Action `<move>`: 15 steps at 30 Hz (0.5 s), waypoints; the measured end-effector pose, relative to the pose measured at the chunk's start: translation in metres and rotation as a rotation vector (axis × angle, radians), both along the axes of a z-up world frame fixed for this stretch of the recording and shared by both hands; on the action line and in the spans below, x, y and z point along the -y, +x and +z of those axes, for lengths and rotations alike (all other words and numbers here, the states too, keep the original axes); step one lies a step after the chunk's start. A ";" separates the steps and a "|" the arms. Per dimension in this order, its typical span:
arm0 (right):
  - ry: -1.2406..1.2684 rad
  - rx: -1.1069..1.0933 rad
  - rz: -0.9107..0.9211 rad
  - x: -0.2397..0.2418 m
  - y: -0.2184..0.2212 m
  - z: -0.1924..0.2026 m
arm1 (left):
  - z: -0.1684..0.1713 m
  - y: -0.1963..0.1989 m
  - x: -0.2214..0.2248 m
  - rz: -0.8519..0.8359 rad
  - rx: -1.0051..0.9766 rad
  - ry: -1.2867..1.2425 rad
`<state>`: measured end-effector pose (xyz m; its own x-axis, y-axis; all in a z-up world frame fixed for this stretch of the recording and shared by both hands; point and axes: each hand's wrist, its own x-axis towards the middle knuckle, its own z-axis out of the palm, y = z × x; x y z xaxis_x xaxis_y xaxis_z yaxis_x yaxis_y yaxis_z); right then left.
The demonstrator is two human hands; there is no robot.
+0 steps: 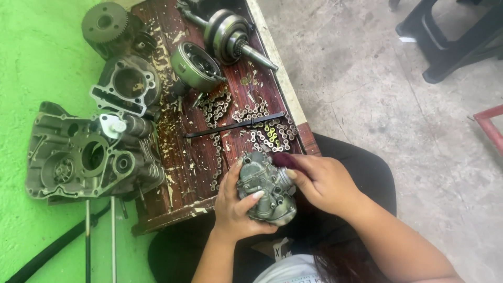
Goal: Cleaning and inspecting a motorcycle carburetor using a cloth
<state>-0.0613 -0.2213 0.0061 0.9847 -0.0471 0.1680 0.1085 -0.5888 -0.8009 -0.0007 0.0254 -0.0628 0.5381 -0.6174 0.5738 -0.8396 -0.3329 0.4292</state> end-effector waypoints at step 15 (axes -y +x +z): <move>0.417 0.221 -0.111 0.020 -0.026 -0.056 | 0.013 -0.001 0.008 0.036 -0.021 -0.041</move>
<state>-0.0875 -0.2415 -0.0501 0.9126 -0.2582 0.3169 0.2572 -0.2397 -0.9361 -0.0018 0.0169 -0.0501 0.5717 -0.5739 0.5864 -0.8181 -0.3441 0.4608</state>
